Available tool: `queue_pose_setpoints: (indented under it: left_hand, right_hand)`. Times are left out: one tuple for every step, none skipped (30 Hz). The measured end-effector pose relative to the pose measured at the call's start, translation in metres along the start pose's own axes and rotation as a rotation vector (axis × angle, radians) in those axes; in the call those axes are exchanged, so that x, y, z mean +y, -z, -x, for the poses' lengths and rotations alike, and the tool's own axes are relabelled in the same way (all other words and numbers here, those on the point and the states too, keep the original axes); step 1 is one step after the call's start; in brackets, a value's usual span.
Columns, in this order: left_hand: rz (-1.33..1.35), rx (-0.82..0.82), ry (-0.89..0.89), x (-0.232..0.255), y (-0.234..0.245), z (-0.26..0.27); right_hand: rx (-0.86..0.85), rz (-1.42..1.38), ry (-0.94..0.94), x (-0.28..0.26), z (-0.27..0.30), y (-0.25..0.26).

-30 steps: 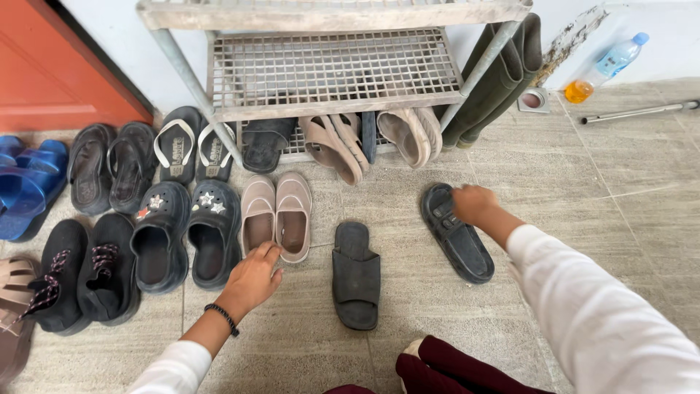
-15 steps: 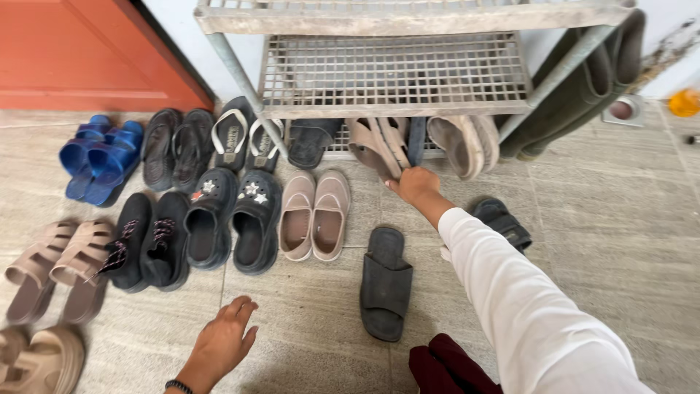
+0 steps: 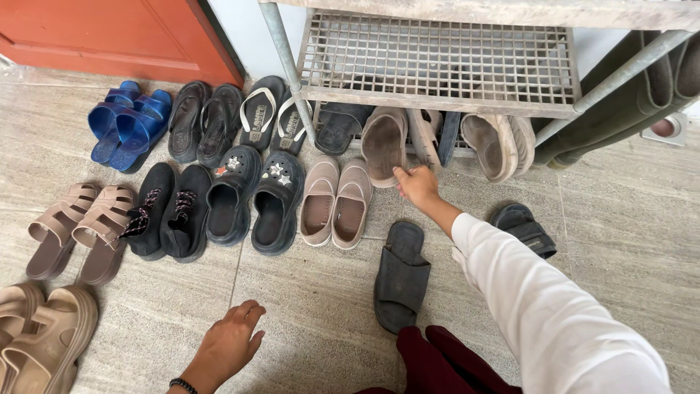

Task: The person removes various shoes and sandals from a two-tier plastic shoe rack and arranges them in neat rows on the tiled floor. They handle flip-flops, slides, loafers, and sandals, placing each pair side by side in front of the rack.

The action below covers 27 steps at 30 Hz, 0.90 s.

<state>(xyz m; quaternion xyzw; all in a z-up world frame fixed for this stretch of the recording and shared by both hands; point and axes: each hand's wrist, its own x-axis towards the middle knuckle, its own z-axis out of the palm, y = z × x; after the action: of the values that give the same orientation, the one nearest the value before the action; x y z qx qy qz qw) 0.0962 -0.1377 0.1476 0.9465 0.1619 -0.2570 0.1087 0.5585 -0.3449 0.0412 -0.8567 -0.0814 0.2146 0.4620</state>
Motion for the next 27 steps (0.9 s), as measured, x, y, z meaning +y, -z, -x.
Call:
queue_pose_setpoints:
  left_hand:
    - [0.027, 0.004, -0.006, 0.003, 0.005, -0.003]
    - [0.058, 0.006, -0.010, 0.005, 0.010, -0.005]
    - [0.089, 0.007, -0.014, 0.007, 0.013, -0.009]
    - [0.130, 0.026, -0.023, 0.009, 0.015, -0.016]
    - [0.170, 0.044, -0.033, 0.011, 0.016, -0.023]
    - [0.209, 0.063, -0.042, 0.009, 0.017, -0.027]
    - [0.304, 0.150, -0.086, 0.009, 0.017, -0.034]
    - [0.399, 0.236, -0.125, 0.010, 0.016, -0.043]
    - [0.499, 0.278, -0.115, 0.011, 0.015, -0.053]
    - [0.600, 0.321, -0.100, 0.013, 0.015, -0.063]
    - [0.689, 0.338, -0.110, 0.014, 0.017, -0.073]
    - [0.778, 0.356, -0.119, 0.015, 0.020, -0.082]
    - [0.808, 0.356, -0.083, 0.019, 0.024, -0.092]
    - [0.838, 0.356, -0.047, 0.022, 0.029, -0.099]
    - [0.862, 0.352, -0.002, 0.023, 0.035, -0.103]
    - [0.888, 0.349, 0.039, 0.025, 0.041, -0.105]
    - [0.954, 0.324, 0.112, 0.027, 0.046, -0.107]
    - [1.019, 0.292, 0.184, 0.029, 0.050, -0.108]
    - [1.085, 0.260, 0.257, 0.031, 0.050, -0.106]
    - [1.012, 0.331, 0.237, 0.034, 0.049, -0.102]
    - [0.937, 0.400, 0.217, 0.037, 0.048, -0.098]
    - [0.859, 0.468, 0.196, 0.037, 0.046, -0.094]
    - [0.866, 0.468, 0.221, 0.038, 0.043, -0.088]
    - [0.874, 0.469, 0.245, 0.040, 0.039, -0.084]
    - [0.882, 0.469, 0.269, 0.040, 0.035, -0.080]
    - [0.932, 0.453, 0.279, 0.036, 0.033, -0.075]
    - [0.982, 0.436, 0.288, 0.032, 0.030, -0.070]
  right_hand:
    - [-0.019, -0.118, 0.002, 0.001, 0.005, -0.002]
    - [-0.042, -0.233, 0.003, 0.001, 0.013, -0.005]
    - [-0.066, -0.348, 0.003, 0.001, 0.023, -0.007]
    - [-0.076, -0.377, -0.011, 0.000, 0.034, -0.009]
    - [-0.085, -0.406, -0.026, 0.001, 0.048, -0.010]
    - [-0.096, -0.436, -0.039, -0.001, 0.063, -0.010]
    - [-0.125, -0.438, -0.025, -0.002, 0.080, -0.009]
    - [-0.158, -0.439, -0.011, -0.003, 0.098, -0.008]
    - [-0.191, -0.440, 0.002, -0.005, 0.116, -0.006]
    - [-0.220, -0.401, -0.013, -0.008, 0.133, -0.004]
    - [-0.249, -0.363, -0.027, -0.011, 0.151, -0.002]
    - [-0.280, -0.324, -0.041, -0.015, 0.167, -0.001]
    - [-0.324, -0.279, 0.003, -0.019, 0.183, 0.000]
    - [-0.368, -0.234, 0.047, -0.024, 0.197, 0.002]
    - [-0.411, -0.189, 0.092, -0.028, 0.209, 0.003]
    - [-0.442, -0.136, 0.158, -0.033, 0.220, 0.005]
    - [-0.472, -0.083, 0.225, -0.038, 0.229, 0.006]
    - [-0.502, -0.031, 0.286, -0.042, 0.238, 0.007]
    - [-0.491, 0.074, 0.316, -0.046, 0.245, 0.009]
    - [-0.479, 0.177, 0.348, -0.051, 0.250, 0.012]
    - [-0.466, 0.281, 0.381, -0.055, 0.255, 0.013]
    - [-0.452, 0.324, 0.444, -0.059, 0.260, 0.014]
    - [-0.438, 0.367, 0.507, -0.062, 0.264, 0.014]
    - [-0.422, 0.411, 0.571, -0.063, 0.267, 0.014]
    - [-0.434, 0.458, 0.576, -0.064, 0.269, 0.012]
    - [-0.446, 0.507, 0.580, -0.064, 0.269, 0.009]
    - [-0.457, 0.555, 0.583, -0.063, 0.268, 0.006]
